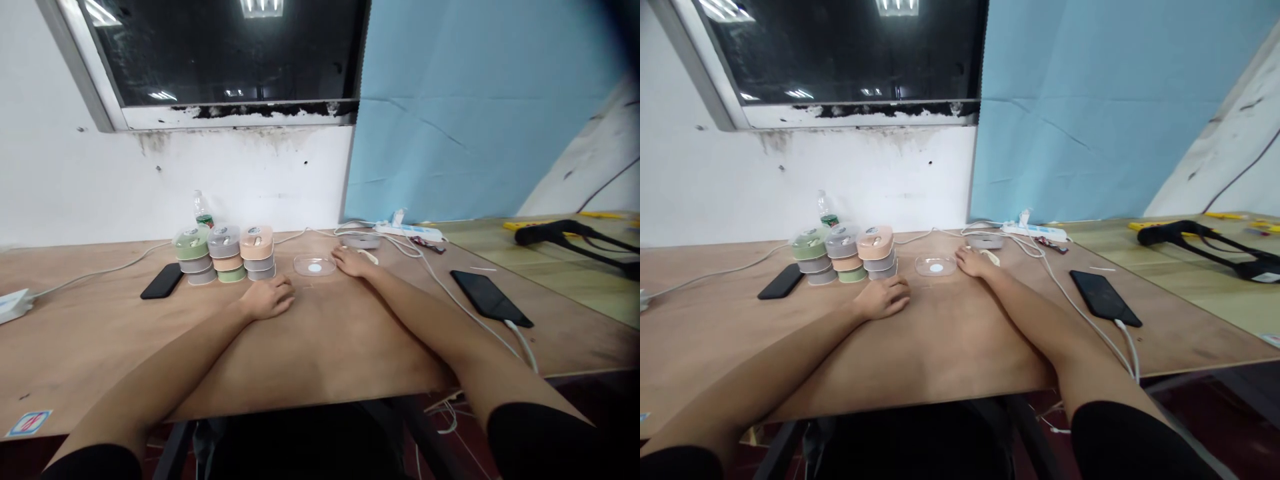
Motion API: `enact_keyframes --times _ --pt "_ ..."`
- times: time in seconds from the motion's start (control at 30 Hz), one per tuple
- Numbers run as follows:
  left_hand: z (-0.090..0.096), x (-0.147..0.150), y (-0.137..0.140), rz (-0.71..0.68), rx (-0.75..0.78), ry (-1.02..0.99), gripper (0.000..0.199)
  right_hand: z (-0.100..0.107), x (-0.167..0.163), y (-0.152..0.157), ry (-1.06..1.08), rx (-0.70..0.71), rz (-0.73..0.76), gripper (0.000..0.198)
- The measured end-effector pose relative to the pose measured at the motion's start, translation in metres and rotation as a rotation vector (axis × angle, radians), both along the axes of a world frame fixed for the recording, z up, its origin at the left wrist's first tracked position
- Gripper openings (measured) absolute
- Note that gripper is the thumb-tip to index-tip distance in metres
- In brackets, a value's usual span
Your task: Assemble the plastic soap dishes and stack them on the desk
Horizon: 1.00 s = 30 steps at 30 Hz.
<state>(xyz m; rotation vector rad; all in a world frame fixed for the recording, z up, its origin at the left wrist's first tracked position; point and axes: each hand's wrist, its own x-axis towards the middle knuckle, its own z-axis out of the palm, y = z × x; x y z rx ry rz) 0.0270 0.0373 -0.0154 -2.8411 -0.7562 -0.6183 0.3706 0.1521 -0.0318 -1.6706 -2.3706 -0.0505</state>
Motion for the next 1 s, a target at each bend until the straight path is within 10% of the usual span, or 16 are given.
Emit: enact_keyframes --times 0.27,0.47,0.73,1.0 --pt "0.0 -0.005 0.001 0.017 -0.057 0.014 0.031 0.003 -0.028 -0.068 0.176 0.174 0.292 0.055" --pt "0.003 -0.003 0.003 0.013 -0.095 0.055 0.032 0.011 -0.024 -0.064 0.105 0.143 0.025 0.058" --pt "-0.001 0.0 0.009 0.084 -0.133 0.081 0.048 0.017 -0.004 -0.057 0.416 -0.073 0.208 0.049" --pt "-0.003 -0.005 0.009 0.128 -0.157 0.046 0.049 0.006 0.031 -0.035 0.353 0.204 -0.097 0.048"
